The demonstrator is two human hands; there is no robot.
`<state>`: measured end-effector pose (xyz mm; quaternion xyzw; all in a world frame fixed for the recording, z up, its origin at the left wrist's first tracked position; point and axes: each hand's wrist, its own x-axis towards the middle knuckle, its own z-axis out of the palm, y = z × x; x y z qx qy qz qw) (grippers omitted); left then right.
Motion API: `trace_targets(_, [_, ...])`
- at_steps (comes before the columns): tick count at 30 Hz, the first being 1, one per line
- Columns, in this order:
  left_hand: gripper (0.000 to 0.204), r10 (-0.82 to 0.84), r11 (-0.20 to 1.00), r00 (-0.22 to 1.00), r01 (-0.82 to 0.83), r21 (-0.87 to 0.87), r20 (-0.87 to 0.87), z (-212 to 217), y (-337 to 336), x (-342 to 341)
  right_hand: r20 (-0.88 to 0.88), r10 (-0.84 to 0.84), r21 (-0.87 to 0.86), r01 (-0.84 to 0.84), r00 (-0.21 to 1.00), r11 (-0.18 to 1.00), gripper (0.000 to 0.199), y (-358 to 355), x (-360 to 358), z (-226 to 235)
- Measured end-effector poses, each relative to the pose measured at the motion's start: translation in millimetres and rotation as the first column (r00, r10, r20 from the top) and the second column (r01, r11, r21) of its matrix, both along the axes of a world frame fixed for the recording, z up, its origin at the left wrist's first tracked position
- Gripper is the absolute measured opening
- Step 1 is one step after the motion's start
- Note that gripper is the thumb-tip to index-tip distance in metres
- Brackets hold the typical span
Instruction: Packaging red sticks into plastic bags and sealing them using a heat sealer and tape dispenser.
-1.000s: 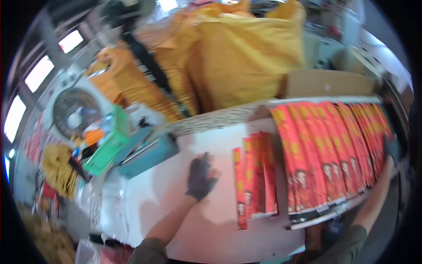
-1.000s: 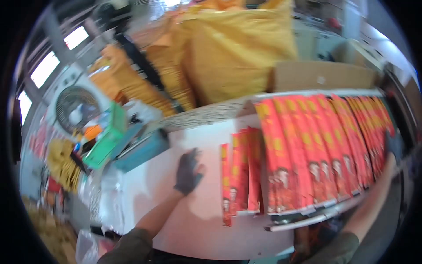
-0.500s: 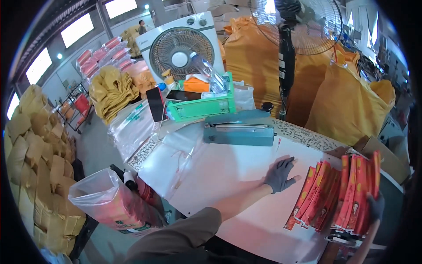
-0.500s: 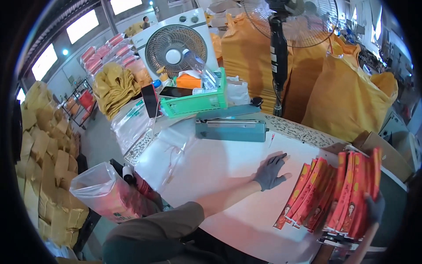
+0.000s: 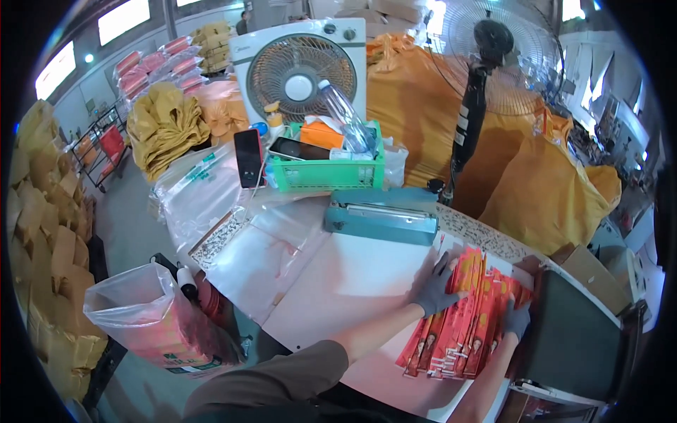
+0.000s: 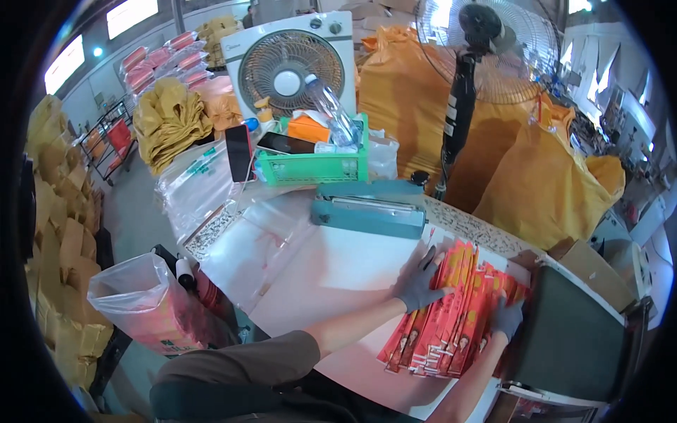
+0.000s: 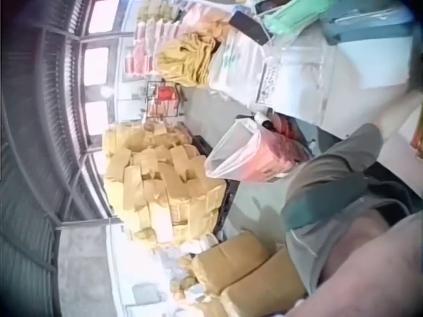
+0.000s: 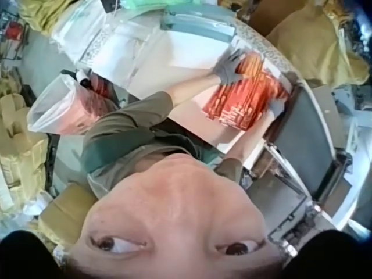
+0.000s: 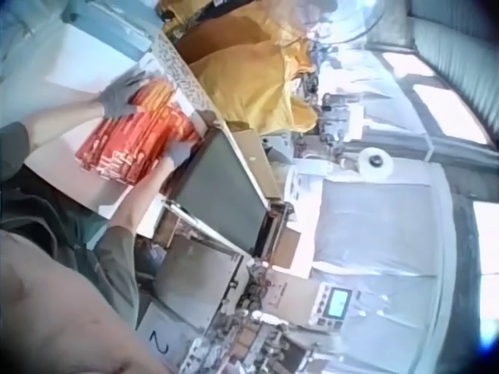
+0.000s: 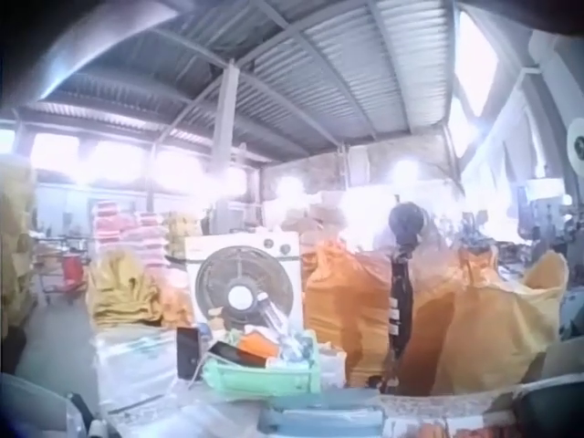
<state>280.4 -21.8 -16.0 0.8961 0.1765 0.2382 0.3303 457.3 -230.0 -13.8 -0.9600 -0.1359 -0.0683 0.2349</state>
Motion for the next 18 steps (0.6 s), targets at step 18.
trace_targets(18, [0.064,-0.361,0.376,0.930,0.213,-0.902,0.069,5,-54,-292,-0.502,0.828,0.809,-0.204,0.250,0.552,0.070,-62,-328,-13])
